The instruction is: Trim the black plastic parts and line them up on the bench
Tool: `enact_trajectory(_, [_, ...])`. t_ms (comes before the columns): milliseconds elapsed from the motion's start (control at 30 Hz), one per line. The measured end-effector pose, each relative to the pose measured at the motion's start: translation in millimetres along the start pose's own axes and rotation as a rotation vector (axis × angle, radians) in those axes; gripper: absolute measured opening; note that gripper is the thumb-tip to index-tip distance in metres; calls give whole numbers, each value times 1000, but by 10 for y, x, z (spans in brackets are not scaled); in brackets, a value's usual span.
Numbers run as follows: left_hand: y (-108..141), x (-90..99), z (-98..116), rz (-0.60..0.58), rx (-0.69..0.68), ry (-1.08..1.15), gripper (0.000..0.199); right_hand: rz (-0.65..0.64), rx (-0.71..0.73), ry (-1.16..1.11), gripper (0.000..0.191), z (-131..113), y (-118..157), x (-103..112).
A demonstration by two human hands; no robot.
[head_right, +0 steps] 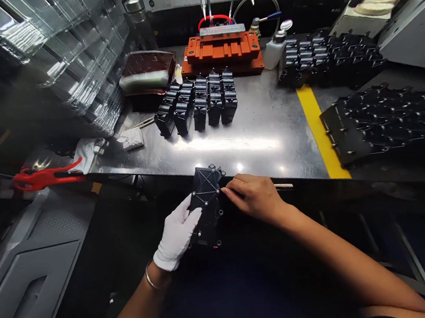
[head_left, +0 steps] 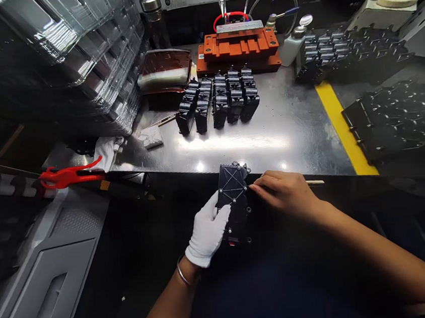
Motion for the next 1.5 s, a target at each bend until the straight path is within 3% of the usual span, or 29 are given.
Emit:
enact_trajectory(267, [7, -17, -9, 7, -7, 22, 52, 94, -89, -40, 24, -17, 80, -5])
enact_trajectory(700, [-2, -4, -26, 35, -11, -14, 55, 41, -155, -162, 24, 16, 125, -35])
enact_trajectory(1067, [6, -42, -30, 18, -11, 20, 53, 85, -287, -165, 23, -108, 219, -65])
enact_trajectory(1233, [-4, -47, -20, 19, -21, 16, 54, 34, -244, -204, 24, -169, 167, -82])
enact_trajectory(1300, [6, -11, 12, -19, -14, -4, 54, 48, -281, -271, 25, -90, 153, -25])
enact_trajectory(1400, [69, 45, 89, -216, 22, -110, 53, 130, -464, -372, 24, 127, 163, 96])
enact_trajectory(1433, [102, 66, 120, -295, 32, -162, 51, 90, -521, -461, 27, 177, 166, 84])
enact_trajectory(1500, [154, 133, 176, -407, 35, -274, 46, -127, -587, -751, 33, 174, 178, -48])
Point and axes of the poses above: each hand's wrist, its own y-axis away from the middle knuckle, its own x-axis out of the back of the hand, z = x × y, the point moved 5 cm from there along -y, towards the middle knuckle, and after that the axes turned 8 degrees about x, right-handed, at the moved point
